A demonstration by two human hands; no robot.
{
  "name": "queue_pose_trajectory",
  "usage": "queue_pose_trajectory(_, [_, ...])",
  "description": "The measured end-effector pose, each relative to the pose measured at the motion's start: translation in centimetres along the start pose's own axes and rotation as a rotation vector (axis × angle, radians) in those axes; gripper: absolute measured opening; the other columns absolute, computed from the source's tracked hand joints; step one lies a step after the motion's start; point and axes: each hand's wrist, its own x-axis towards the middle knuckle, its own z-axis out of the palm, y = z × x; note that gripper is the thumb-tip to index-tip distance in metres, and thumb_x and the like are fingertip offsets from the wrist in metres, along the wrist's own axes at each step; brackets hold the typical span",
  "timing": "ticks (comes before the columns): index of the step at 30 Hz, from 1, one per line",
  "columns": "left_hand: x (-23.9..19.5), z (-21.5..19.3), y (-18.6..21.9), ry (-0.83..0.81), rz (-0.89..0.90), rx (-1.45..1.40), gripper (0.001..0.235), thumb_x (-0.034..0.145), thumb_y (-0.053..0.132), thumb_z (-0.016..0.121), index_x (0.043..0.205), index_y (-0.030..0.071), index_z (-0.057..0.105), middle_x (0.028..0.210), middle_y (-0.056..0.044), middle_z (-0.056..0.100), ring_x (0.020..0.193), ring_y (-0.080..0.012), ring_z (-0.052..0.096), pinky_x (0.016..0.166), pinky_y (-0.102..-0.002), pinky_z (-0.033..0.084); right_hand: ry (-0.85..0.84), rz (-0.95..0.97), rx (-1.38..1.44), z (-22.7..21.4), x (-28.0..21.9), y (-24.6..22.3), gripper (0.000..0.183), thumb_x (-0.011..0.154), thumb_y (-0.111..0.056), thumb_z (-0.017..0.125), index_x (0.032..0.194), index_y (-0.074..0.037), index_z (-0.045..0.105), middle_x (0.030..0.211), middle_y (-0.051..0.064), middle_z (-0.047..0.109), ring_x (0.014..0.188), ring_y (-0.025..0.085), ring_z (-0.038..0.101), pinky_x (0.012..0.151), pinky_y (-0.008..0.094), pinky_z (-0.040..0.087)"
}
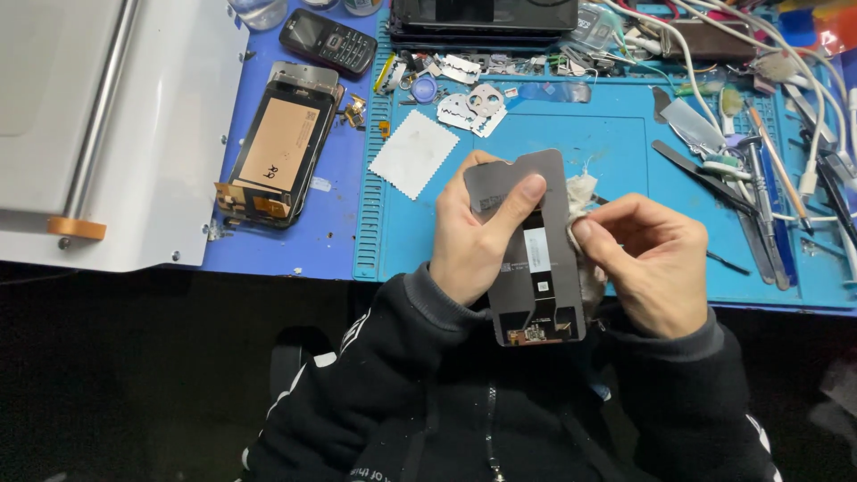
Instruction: Cleaning and prepping a smartphone screen replacement part at a workbench.
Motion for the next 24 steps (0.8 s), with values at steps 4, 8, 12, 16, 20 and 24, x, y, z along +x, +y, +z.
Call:
queue_pose_trajectory(4, [0.2, -0.3, -0.3, -0.042, -0.008, 0.027, 0.027, 0.104, 0.026, 0.071, 0.103, 0.003, 0.057, 0.092, 0.0, 0.064, 0.083, -0.005, 0.058, 0.075, -0.021, 0.049, -0.064, 0.065, -0.025, 0.0, -0.4, -0.4, 0.013, 0.097, -0.007, 0.07, 0.103, 0.004, 0.072, 0.081, 0.003, 0.069, 0.059, 0.005, 0.055, 0.054, 0.019, 0.043])
queue_pose_trajectory(8, [0.0, -0.3, 0.2, -0.074, -0.061, -0.021, 0.026, 0.103, 0.026, 0.071, 0.104, 0.003, 0.057, 0.091, 0.0, 0.065, 0.083, -0.0048, 0.059, 0.075, -0.021, 0.049, -0.084, 0.087, 0.056, 0.0, -0.6, 0.1, 0.014, 0.099, -0.007, 0.067, 0.105, 0.004, 0.072, 0.078, 0.002, 0.067, 0.058, 0.004, 0.054, 0.053, 0.02, 0.043])
queue_pose_trajectory(12, [0.1, -0.2, 0.2, -0.077, -0.054, -0.011, 0.026, 0.102, 0.025, 0.071, 0.105, 0.003, 0.058, 0.093, -0.001, 0.066, 0.084, -0.0053, 0.061, 0.076, -0.021, 0.051, -0.041, 0.071, 0.015, 0.2, -0.6, 0.2, 0.013, 0.098, -0.006, 0.068, 0.102, 0.006, 0.071, 0.079, 0.004, 0.068, 0.058, 0.005, 0.054, 0.053, 0.02, 0.042])
queue_pose_trajectory(16, [0.0, -0.3, 0.1, -0.079, -0.022, 0.004, 0.026, 0.103, 0.025, 0.072, 0.106, 0.003, 0.057, 0.093, -0.002, 0.067, 0.085, -0.0057, 0.062, 0.076, -0.022, 0.051, -0.037, 0.065, 0.041, 0.0, -0.5, 0.6, 0.014, 0.1, -0.006, 0.068, 0.105, 0.007, 0.072, 0.08, 0.005, 0.068, 0.06, 0.006, 0.055, 0.055, 0.021, 0.043])
queue_pose_trajectory(20, [-0.2, -0.2, 0.0, -0.078, -0.014, -0.01, 0.026, 0.103, 0.024, 0.072, 0.106, 0.003, 0.057, 0.093, -0.002, 0.068, 0.085, -0.006, 0.063, 0.076, -0.022, 0.052, -0.036, 0.041, 0.038, 0.0, -0.4, 0.7, 0.016, 0.098, -0.004, 0.068, 0.109, 0.007, 0.071, 0.088, 0.005, 0.072, 0.067, 0.005, 0.058, 0.058, 0.02, 0.045])
queue_pose_trajectory(24, [-0.1, -0.2, 0.2, -0.078, 0.005, -0.001, 0.025, 0.103, 0.024, 0.071, 0.106, 0.003, 0.058, 0.093, -0.002, 0.069, 0.085, -0.006, 0.063, 0.076, -0.022, 0.052, -0.067, 0.054, 0.088, -0.1, -0.5, 1.0, 0.016, 0.098, -0.005, 0.068, 0.109, 0.007, 0.07, 0.086, 0.006, 0.071, 0.061, 0.007, 0.056, 0.054, 0.021, 0.044])
